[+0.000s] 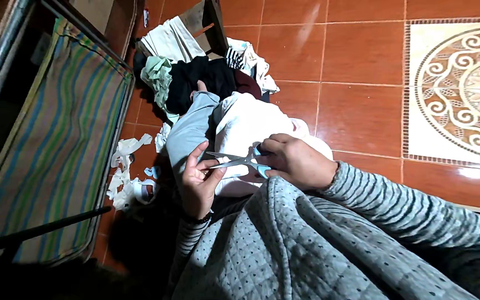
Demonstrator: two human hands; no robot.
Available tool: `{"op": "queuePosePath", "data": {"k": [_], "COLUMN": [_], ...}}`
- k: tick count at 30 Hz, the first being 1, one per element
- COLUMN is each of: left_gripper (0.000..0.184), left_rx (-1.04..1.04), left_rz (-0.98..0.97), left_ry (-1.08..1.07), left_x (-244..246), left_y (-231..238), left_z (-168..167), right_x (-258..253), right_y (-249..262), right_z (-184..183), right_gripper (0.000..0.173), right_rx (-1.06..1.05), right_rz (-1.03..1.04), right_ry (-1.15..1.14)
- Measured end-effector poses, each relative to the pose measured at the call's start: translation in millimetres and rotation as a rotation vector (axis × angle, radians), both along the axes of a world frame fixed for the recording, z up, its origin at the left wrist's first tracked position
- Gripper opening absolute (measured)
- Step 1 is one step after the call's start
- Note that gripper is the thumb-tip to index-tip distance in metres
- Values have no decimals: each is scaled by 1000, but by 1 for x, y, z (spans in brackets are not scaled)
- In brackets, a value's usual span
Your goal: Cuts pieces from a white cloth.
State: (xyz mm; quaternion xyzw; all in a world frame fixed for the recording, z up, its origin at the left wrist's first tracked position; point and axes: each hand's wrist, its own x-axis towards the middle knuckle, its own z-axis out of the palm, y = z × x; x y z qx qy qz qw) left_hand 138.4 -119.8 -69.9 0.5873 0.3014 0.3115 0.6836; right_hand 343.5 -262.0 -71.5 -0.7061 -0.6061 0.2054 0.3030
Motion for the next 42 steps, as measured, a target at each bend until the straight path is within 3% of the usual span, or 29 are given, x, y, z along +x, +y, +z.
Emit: {"op": "queuePosePath", "data": {"k": [6,11,13,15,17,23,31,37,42], "left_gripper": [70,68,54,26,15,13,11,12,14], "left_rx": [5,3,20,33,76,290,250,267,237], "left_rz": [-11,24,37,56,53,4,10,-10,28], "left_ry": [13,3,-22,-46,-44,50,68,113,67], "left_x": [0,1,2,3,4,4,4,5,6], "left_y": [0,0,-1,-2,-3,-2,-4,-4,-5], "left_z": [-1,-5,-8,-11,-11,-3,-4,-3,-4], "right_x": [-1,0,0,-2,-3,-4,0,1,3], "right_y": [7,10,11,10,10,14,18,24,27], "right_z": [5,-3,-2,-1,0,1,-1,3,2], "right_gripper": [43,38,35,35,35,37,34,53,39], "right_rx": [-50,69,59,38,22,12,-23,-57,-33], "right_rz": [7,41,57,50,36,66,95,120,137], "right_ry": [-29,-120,-92,-58,-37,-100,-109,-99,-71]}}
